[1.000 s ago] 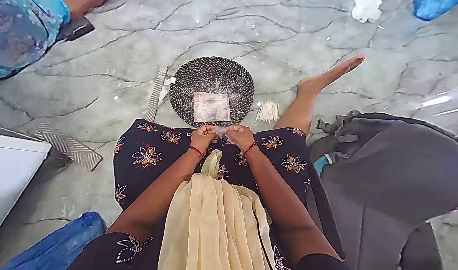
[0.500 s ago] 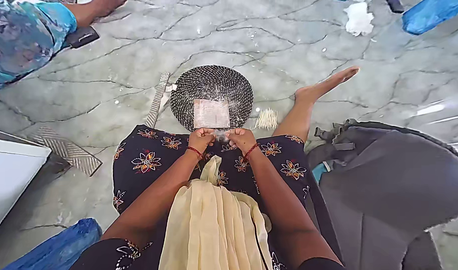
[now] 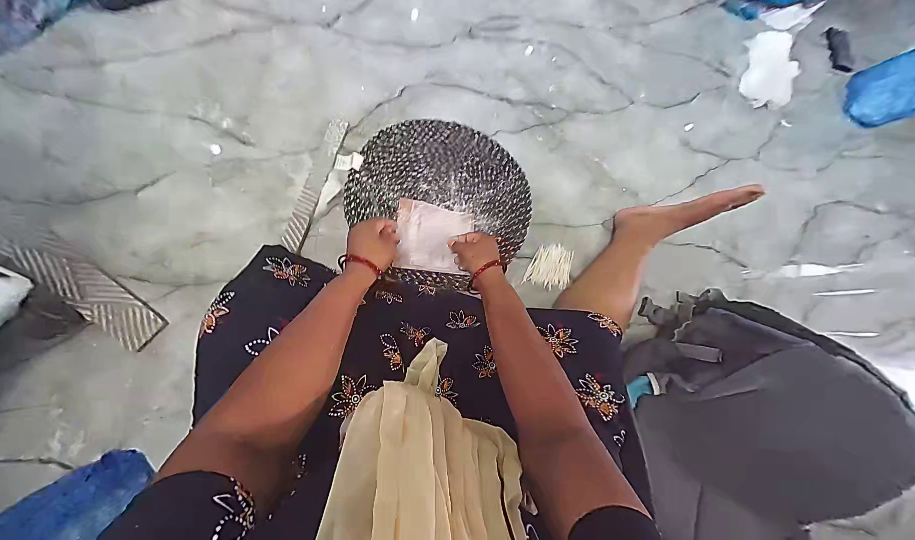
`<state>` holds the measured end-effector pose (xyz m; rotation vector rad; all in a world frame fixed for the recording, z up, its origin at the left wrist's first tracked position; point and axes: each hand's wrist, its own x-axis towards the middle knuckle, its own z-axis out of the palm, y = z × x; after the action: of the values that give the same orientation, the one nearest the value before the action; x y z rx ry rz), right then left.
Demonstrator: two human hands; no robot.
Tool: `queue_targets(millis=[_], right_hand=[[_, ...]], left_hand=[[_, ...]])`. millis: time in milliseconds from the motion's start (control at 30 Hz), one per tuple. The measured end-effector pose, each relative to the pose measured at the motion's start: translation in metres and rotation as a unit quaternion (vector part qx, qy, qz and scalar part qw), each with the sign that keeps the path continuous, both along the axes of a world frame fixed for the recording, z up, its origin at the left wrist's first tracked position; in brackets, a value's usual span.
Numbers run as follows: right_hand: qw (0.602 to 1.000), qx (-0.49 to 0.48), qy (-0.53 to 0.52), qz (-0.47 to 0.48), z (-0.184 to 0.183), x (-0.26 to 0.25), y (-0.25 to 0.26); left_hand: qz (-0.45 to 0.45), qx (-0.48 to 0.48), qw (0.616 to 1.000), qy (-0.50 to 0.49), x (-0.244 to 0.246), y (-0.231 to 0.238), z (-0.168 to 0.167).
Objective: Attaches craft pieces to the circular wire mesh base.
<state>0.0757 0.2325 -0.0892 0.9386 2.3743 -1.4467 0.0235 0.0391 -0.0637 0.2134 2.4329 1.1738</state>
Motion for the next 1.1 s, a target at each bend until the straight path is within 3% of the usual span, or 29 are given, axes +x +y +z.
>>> queue_targets(millis=[100, 267, 400, 600, 833, 1100], right_hand=[[0.996, 0.064, -0.053, 0.025, -0.021, -0.021, 0.003], [0.982, 0.156, -0.093, 0.050, -0.019, -0.036, 0.008], [0.986, 0.137, -0.087, 0.040, -0.024, -0.038, 0.014], [0.999, 0.021, -0.032, -0.019, -0.030, -0.027, 0.019], [0.993, 0.106, 0.017, -0.049, -0.030, -0.013, 0.025], [0.995, 0.056, 0.043, -0.077, -0.032, -0.001, 0.038]], left_hand=[[-0.060, -0.052, 0.997, 0.017, -0.010, 0.011, 0.019], [-0.123, -0.140, 0.980, -0.067, -0.023, 0.025, 0.026], [-0.220, -0.214, 0.948, -0.082, -0.029, 0.023, 0.013], [-0.167, -0.217, 0.960, -0.065, -0.031, 0.022, 0.001], [-0.142, -0.180, 0.972, -0.043, -0.030, 0.025, -0.016], [-0.129, -0.164, 0.978, 0.001, -0.032, 0.023, -0.032]])
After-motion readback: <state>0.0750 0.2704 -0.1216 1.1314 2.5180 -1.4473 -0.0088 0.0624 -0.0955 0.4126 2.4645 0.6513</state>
